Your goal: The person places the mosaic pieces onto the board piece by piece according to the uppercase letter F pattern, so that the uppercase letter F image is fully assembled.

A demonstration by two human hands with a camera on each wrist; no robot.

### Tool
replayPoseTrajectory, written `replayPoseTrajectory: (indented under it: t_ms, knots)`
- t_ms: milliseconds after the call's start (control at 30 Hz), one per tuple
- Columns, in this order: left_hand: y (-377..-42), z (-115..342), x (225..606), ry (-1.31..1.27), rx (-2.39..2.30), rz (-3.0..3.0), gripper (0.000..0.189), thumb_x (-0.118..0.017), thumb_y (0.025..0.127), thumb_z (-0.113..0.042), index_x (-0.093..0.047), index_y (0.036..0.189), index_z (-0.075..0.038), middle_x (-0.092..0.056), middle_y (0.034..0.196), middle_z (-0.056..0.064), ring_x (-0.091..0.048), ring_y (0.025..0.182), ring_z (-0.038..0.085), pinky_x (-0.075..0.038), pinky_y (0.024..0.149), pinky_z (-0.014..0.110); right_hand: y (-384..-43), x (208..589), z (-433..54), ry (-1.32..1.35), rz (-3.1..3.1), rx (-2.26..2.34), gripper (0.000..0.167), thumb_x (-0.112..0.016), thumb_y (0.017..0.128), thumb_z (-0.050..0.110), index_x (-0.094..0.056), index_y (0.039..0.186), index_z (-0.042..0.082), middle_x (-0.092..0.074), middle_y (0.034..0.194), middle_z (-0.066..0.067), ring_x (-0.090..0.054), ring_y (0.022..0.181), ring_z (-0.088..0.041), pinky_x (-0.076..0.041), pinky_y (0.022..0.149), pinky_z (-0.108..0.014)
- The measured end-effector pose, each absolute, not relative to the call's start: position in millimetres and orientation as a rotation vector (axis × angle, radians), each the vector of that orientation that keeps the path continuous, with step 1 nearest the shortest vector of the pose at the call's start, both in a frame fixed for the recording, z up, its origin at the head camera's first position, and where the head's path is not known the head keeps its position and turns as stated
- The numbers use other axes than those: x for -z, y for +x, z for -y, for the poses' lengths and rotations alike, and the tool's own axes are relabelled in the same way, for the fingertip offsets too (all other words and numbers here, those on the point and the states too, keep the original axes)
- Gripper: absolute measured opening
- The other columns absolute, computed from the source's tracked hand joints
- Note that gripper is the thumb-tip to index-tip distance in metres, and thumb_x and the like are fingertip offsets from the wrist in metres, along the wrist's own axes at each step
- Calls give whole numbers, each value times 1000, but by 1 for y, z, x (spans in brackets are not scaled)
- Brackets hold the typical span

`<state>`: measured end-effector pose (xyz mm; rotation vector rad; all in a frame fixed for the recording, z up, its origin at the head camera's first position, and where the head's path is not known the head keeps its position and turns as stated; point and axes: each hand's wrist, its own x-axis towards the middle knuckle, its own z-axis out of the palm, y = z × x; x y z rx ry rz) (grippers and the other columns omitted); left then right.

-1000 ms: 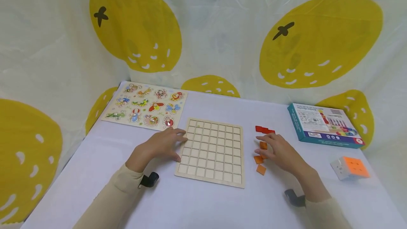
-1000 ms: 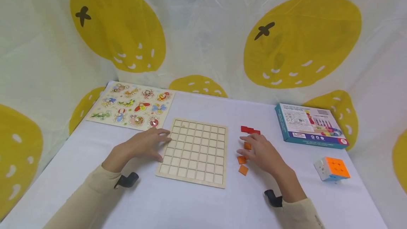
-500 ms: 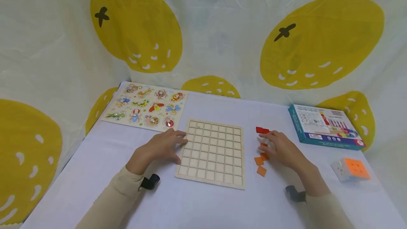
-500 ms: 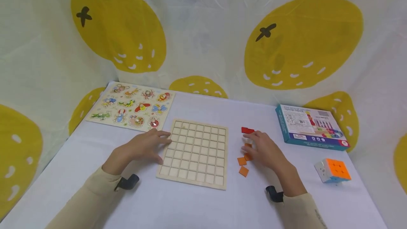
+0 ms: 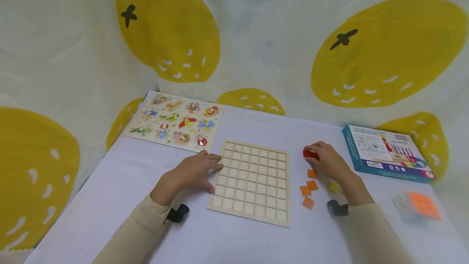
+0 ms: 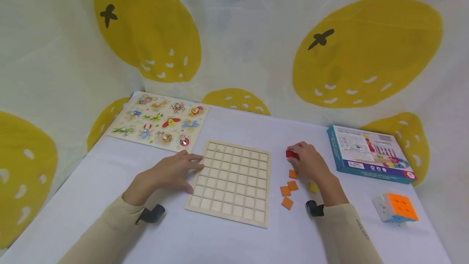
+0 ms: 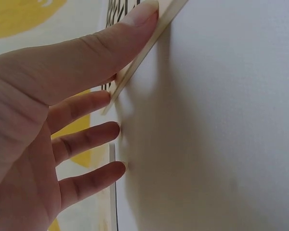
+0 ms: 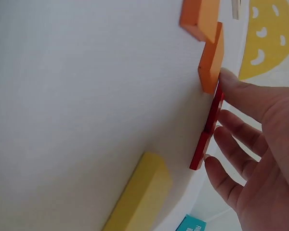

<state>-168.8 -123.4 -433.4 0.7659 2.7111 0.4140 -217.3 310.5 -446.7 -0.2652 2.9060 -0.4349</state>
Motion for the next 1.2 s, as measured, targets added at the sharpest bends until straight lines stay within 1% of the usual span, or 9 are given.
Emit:
replayPoseTrajectory:
  t_ms: [200,433,533,833,967,1200]
  knots:
    - [-169,123,432,773,-414,-2717,77,-94,67,-42,-68,136,-19,-53,155,0,-51,128,25,-54,88,41,-221,446,-308,-222,-2904,470,38,-70,96,18,-62,131,6,-56,133,-25,-52,118,-42,-50,105,-62]
    - [-171,121,434,785,-403,-2733,78,-93,68,-43,-67,137,-20,-52,155,2,-49,138,29,-54,99,48,-224,445,-307,-216,-2894,484,32,-69,96,15,-61,123,0,-57,125,-25,-54,112,-38,-53,104,-57]
    - [-172,118,434,786,-404,-2736,78,-93,68,-44,-66,138,-20,-51,156,1,-49,140,29,-53,102,49,-224,444,-305,-208,-2883,470,33,-69,96,14,-61,124,-2,-58,123,-24,-55,110,-38,-54,102,-56]
    - [-179,109,434,805,-368,-2729,78,-92,70,-45,-65,139,-22,-51,156,0,-48,140,26,-51,104,48,-224,443,-301,-171,-2860,411,35,-67,98,14,-59,128,-1,-63,118,-21,-56,107,-34,-54,103,-55]
    - [-182,107,435,800,-368,-2721,78,-92,70,-45,-64,140,-23,-49,158,-1,-47,141,26,-50,105,49,-224,442,-300,-177,-2857,409,36,-66,99,15,-59,130,-2,-63,120,-22,-55,107,-35,-53,104,-56]
    - [-183,105,435,799,-357,-2712,79,-92,69,-45,-64,140,-24,-48,159,-3,-48,138,24,-52,100,46,-223,438,-300,-216,-2895,401,34,-65,100,16,-60,129,0,-60,124,-21,-51,112,-37,-51,105,-57]
